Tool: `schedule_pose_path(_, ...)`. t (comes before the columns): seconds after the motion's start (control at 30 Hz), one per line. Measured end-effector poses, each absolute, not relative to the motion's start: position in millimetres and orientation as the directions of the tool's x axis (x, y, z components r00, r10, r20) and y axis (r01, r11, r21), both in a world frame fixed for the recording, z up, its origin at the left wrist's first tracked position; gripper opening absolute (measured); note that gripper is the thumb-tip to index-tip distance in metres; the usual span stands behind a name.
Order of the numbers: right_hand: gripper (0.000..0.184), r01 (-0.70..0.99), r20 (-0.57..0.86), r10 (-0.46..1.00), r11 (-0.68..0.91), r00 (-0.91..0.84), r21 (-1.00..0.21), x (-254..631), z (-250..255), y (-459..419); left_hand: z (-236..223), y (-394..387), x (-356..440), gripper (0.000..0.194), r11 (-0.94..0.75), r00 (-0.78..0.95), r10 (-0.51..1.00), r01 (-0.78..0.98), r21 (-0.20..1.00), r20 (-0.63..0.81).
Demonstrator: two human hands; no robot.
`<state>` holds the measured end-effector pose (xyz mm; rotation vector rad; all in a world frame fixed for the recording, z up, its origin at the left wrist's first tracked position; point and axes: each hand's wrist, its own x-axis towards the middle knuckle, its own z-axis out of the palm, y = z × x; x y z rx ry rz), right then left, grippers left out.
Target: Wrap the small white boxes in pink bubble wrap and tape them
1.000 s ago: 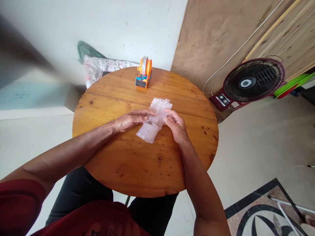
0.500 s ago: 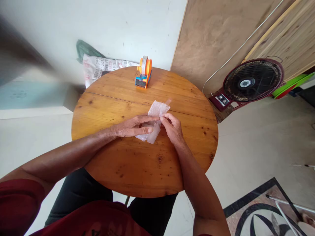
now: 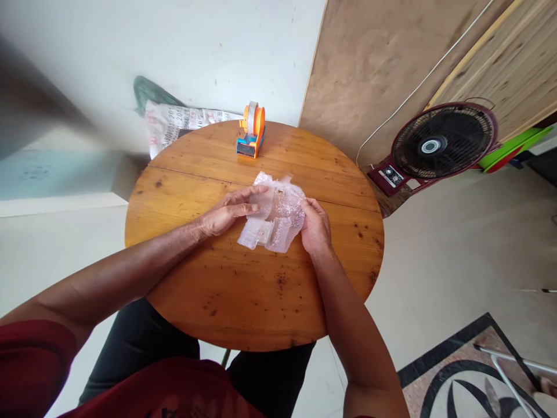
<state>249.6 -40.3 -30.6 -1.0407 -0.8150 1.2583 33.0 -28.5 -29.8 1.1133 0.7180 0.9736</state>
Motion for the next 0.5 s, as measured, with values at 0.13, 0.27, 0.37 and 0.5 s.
schedule_pose_path(0.13, 0.019, -0.381, -0.085, 0.980, -0.010, 0.180, -0.925, 252, -34, -39, -29, -26, 34, 0.076, 0.121, 0.370, 0.929, -0.335, 0.934, 0.012)
schedule_pose_path(0.27, 0.021, -0.371, -0.072, 0.977, 0.008, 0.202, -0.929, 253, -34, -39, -29, -25, 33, 0.078, 0.117, 0.351, 0.936, -0.363, 0.925, 0.019)
schedule_pose_path(0.37, 0.022, -0.355, -0.057, 0.980, 0.015, 0.190, -0.935, 253, -30, -40, -31, -23, 31, 0.068, 0.081, 0.325, 0.945, -0.332, 0.940, 0.033)
schedule_pose_path(0.5, 0.025, -0.323, -0.069, 0.992, -0.030, 0.110, -0.946, 248, -21, -45, -32, -24, 29, 0.059, 0.048, 0.356, 0.933, -0.283, 0.958, 0.058)
